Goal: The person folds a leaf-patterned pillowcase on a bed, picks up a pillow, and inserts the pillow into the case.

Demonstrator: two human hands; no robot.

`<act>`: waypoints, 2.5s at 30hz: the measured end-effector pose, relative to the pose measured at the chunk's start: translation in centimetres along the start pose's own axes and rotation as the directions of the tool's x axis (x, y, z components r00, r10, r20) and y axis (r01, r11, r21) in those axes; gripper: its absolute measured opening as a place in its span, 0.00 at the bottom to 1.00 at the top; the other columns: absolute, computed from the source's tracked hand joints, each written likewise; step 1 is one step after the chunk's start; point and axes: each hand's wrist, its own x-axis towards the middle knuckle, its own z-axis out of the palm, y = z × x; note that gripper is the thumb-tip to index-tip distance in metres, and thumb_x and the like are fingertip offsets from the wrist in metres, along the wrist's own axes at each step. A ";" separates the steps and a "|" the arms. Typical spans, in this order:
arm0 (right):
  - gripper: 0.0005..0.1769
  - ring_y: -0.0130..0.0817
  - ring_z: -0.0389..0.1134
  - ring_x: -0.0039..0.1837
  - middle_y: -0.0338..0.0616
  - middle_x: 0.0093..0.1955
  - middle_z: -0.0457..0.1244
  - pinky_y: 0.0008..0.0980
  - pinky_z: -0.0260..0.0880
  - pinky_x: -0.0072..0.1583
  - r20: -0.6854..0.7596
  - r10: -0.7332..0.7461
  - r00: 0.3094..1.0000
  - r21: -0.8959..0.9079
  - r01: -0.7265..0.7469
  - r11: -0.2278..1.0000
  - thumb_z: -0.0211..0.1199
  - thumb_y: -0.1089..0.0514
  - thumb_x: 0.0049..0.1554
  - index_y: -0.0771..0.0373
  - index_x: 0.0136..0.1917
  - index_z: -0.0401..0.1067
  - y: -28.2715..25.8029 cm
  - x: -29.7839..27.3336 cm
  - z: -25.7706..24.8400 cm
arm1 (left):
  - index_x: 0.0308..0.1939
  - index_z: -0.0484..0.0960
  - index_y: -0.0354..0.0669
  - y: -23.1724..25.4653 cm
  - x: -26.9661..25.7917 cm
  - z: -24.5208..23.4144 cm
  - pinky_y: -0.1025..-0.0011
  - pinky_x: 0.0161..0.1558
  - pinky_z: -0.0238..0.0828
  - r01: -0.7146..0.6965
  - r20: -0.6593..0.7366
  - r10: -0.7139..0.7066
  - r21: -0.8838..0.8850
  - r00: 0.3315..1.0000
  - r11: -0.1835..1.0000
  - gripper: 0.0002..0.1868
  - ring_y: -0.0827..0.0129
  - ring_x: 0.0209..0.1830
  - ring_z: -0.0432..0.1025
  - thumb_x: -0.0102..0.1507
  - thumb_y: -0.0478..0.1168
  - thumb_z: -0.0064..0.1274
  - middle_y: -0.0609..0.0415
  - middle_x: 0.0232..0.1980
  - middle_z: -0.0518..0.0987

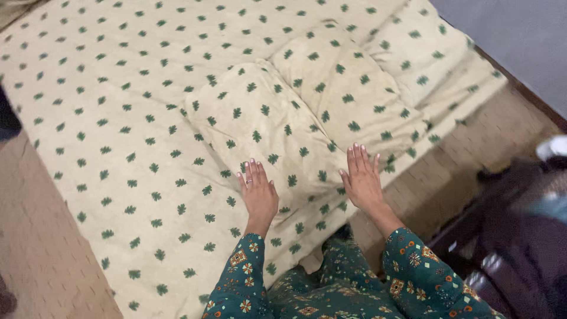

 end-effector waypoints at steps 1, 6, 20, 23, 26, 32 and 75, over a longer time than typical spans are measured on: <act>0.39 0.51 0.37 0.84 0.57 0.84 0.41 0.64 0.31 0.78 0.011 -0.028 1.000 0.013 0.028 1.000 0.46 0.44 0.66 0.69 0.80 0.45 0.5 1.3 0.1 | 0.75 0.57 0.29 0.0 0.4 0.1 0.47 0.77 0.31 0.034 -0.008 -0.034 0.016 0.999 0.999 0.39 0.50 0.82 0.43 0.63 0.45 0.48 0.38 0.80 0.53; 0.39 0.51 0.39 0.84 0.57 0.83 0.42 0.63 0.32 0.78 0.020 -0.174 0.984 0.075 0.172 0.982 0.46 0.44 0.65 0.69 0.81 0.45 3.0 7.5 1.2 | 0.75 0.58 0.29 1.0 1.8 1.4 0.46 0.77 0.31 0.259 -0.052 -0.257 0.024 0.965 0.966 0.39 0.50 0.82 0.45 0.63 0.45 0.49 0.38 0.80 0.55; 0.39 0.58 0.39 0.83 0.65 0.81 0.44 0.63 0.33 0.78 0.121 -0.371 0.921 0.119 0.358 0.926 0.47 0.44 0.66 0.71 0.81 0.46 2.9 20.6 8.1 | 0.74 0.58 0.28 -2.1 6.9 8.4 0.43 0.76 0.30 0.546 -0.044 -0.546 -0.001 0.837 0.838 0.38 0.47 0.81 0.45 0.66 0.49 0.46 0.35 0.79 0.55; 0.39 0.62 0.38 0.83 0.67 0.82 0.42 0.63 0.35 0.78 0.175 -0.355 0.918 0.088 0.345 0.935 0.48 0.44 0.65 0.69 0.81 0.46 2.6 23.4 11.6 | 0.74 0.58 0.26 -5.0 8.1 12.2 0.42 0.76 0.30 0.582 -0.079 -0.582 -0.022 0.810 0.813 0.40 0.44 0.80 0.46 0.67 0.53 0.45 0.34 0.78 0.56; 0.41 0.63 0.39 0.83 0.68 0.82 0.41 0.62 0.36 0.78 0.196 -0.306 0.932 0.091 0.294 0.951 0.48 0.43 0.65 0.68 0.81 0.45 2.1 26.0 15.4 | 0.75 0.58 0.29 -7.9 8.8 15.9 0.43 0.77 0.31 0.685 0.020 -0.685 -0.033 0.729 0.728 0.41 0.45 0.81 0.47 0.68 0.57 0.44 0.36 0.79 0.56; 0.47 0.68 0.37 0.82 0.73 0.81 0.38 0.63 0.36 0.76 0.319 -0.128 0.939 0.081 0.107 0.991 0.52 0.39 0.63 0.69 0.82 0.43 2.0 29.9 21.4 | 0.77 0.54 0.31 -13.0 10.8 21.2 0.40 0.75 0.31 0.794 0.185 -0.776 -0.049 0.603 0.606 0.44 0.47 0.81 0.45 0.68 0.62 0.41 0.38 0.80 0.53; 0.54 0.46 0.66 0.71 0.54 0.71 0.65 0.39 0.65 0.70 0.709 0.018 0.705 0.651 -0.664 0.369 0.73 0.34 0.44 0.65 0.75 0.63 -2.0 31.5 20.9 | 0.70 0.69 0.36 -10.5 17.3 15.9 0.62 0.60 0.71 0.643 0.692 -0.551 -0.693 0.466 -0.326 0.47 0.54 0.60 0.75 0.52 0.54 0.67 0.43 0.64 0.79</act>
